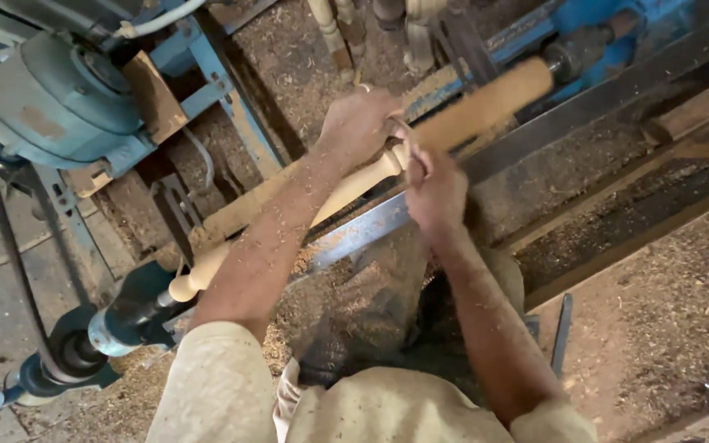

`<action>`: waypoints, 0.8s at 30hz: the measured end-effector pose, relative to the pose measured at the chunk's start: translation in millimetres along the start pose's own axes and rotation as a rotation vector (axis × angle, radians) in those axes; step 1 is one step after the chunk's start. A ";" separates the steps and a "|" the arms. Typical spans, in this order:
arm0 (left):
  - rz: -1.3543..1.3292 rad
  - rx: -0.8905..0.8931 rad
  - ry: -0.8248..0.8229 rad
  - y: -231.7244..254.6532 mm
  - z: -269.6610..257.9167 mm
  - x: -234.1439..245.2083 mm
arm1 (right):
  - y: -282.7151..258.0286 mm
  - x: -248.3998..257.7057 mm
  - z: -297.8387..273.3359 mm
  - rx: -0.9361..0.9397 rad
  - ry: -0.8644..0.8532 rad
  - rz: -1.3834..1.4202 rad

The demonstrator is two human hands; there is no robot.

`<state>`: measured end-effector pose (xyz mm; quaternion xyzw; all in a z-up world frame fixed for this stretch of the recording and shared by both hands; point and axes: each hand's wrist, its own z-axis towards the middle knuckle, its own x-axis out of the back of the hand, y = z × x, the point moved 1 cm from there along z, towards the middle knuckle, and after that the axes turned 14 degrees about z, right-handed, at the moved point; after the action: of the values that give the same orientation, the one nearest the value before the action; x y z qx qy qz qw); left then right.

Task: The person uses a sanding block to smooth a rotating wooden spindle on a lathe. They repeatedly apply the sanding block along the spindle's contours while it spins, then briefly switch to a metal file to refine the surface before resuming sanding.

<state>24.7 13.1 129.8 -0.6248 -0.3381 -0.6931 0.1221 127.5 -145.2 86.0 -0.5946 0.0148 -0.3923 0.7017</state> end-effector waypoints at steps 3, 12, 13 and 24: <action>0.047 -0.118 -0.103 12.2 2.9 27.5 | -11.1 23.7 -6.7 0.070 -0.045 -0.028; -0.132 -0.053 -0.651 -31.3 -4.4 -94.9 | -20.2 -14.3 -45.2 0.181 -0.196 -0.451; -0.222 -0.015 -0.583 -39.2 -11.5 -115.5 | -22.2 -16.4 -50.5 0.192 -0.169 -0.470; -0.335 0.277 -0.502 -40.5 -40.2 -98.4 | -22.0 -29.2 -60.1 0.219 -0.147 -0.574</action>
<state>-12.1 -6.7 24.0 -0.6890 -0.5468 -0.4756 0.0030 66.3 -177.7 74.0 -0.5220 -0.2466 -0.5296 0.6214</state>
